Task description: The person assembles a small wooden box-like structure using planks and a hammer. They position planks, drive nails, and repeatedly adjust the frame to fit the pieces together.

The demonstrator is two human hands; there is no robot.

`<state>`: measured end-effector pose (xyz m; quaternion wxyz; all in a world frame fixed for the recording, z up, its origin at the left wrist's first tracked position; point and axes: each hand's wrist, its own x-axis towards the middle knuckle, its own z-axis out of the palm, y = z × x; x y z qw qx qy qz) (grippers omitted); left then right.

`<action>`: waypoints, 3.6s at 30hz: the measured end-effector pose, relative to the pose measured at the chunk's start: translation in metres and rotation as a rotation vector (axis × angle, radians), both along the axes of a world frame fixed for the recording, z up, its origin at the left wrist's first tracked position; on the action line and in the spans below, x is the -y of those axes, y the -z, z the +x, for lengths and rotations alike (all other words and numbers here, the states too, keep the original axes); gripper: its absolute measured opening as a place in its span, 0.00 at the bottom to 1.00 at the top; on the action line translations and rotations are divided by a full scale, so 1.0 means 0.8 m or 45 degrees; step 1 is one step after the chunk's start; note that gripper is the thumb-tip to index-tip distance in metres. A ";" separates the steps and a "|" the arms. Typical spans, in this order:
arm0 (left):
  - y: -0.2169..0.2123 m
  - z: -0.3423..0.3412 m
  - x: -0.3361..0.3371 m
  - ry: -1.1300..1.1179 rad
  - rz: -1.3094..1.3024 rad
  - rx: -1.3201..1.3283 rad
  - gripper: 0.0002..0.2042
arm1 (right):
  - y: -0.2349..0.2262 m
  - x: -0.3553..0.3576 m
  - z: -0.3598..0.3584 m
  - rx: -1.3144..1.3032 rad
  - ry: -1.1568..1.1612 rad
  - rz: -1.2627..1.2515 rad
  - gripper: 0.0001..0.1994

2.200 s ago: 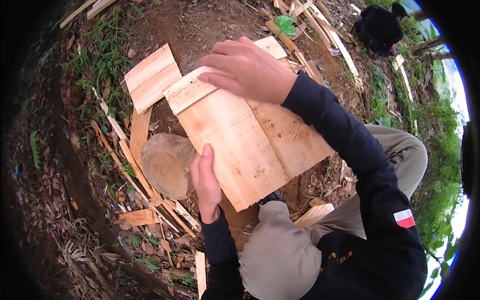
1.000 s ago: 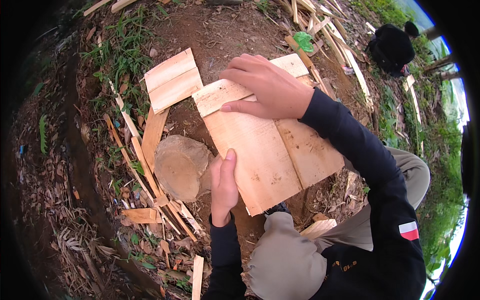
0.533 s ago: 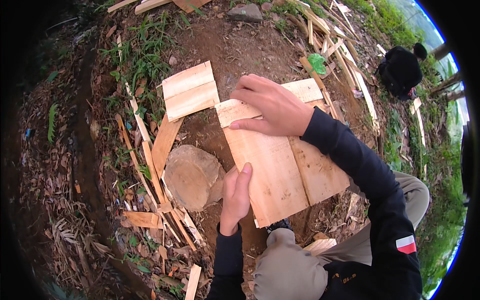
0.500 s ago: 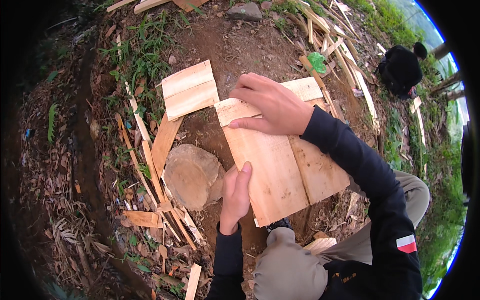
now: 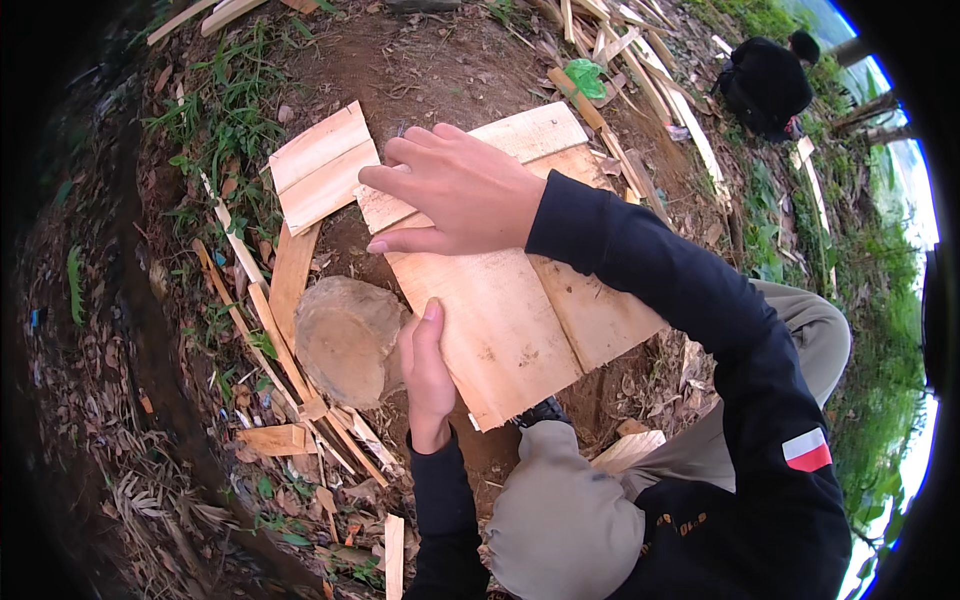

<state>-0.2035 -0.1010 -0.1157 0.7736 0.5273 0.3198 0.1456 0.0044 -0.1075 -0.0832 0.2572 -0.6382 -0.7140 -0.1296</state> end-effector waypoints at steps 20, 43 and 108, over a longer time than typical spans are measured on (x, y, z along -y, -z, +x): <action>0.077 -0.069 -0.009 0.614 -0.577 0.039 0.33 | 0.007 0.007 0.000 0.028 0.038 -0.026 0.24; 0.061 -0.053 0.001 0.412 -0.778 0.254 0.22 | 0.006 0.003 -0.002 -0.010 0.076 -0.064 0.25; 0.049 -0.052 0.002 0.376 -0.521 0.120 0.24 | 0.005 0.240 -0.072 -1.861 0.919 0.219 0.18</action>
